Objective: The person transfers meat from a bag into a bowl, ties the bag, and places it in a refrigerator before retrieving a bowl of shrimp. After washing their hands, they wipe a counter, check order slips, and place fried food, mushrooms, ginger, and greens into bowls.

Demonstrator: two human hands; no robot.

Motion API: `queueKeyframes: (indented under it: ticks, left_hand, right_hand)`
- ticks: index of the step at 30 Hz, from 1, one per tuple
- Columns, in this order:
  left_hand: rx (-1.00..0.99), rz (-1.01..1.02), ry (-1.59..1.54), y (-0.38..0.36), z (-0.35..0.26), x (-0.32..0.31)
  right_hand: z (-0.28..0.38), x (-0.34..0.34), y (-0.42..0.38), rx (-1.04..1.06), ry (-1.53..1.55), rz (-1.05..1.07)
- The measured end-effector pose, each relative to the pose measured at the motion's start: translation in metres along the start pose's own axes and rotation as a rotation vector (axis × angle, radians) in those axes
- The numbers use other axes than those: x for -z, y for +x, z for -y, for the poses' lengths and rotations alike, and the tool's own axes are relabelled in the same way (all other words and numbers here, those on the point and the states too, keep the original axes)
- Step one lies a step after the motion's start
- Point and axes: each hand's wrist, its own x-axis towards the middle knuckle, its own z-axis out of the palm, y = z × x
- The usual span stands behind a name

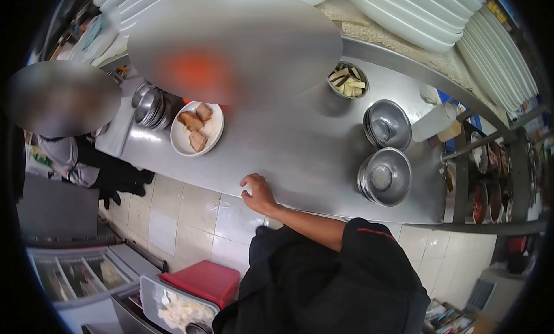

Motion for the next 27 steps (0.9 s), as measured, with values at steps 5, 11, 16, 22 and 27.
queueKeyframes:
  ticks: [5, 11, 16, 22, 27]
  left_hand:
    - [0.052, 0.016, 0.110, 0.028, -0.046, 0.027]
    - [0.210, -0.066, -0.136, 0.100, -0.129, 0.063]
    - [-0.215, -0.161, 0.075, 0.087, -0.294, 0.032]
    - [-0.505, 0.045, -0.017, 0.067, -0.469, -0.045]
    - [-0.540, 0.247, -0.007, 0.029, -0.518, -0.089]
  right_hand:
    - [-0.030, 0.009, 0.024, -0.025, -0.099, -0.217]
    - [0.012, 0.025, 0.048, -0.184, -0.093, -0.348]
    - [0.030, -0.002, 0.057, -0.181, -0.135, -0.325]
    - [0.046, -0.082, 0.071, -0.133, -0.092, -0.221]
    - [0.059, -0.150, 0.096, -0.059, -0.013, -0.056]
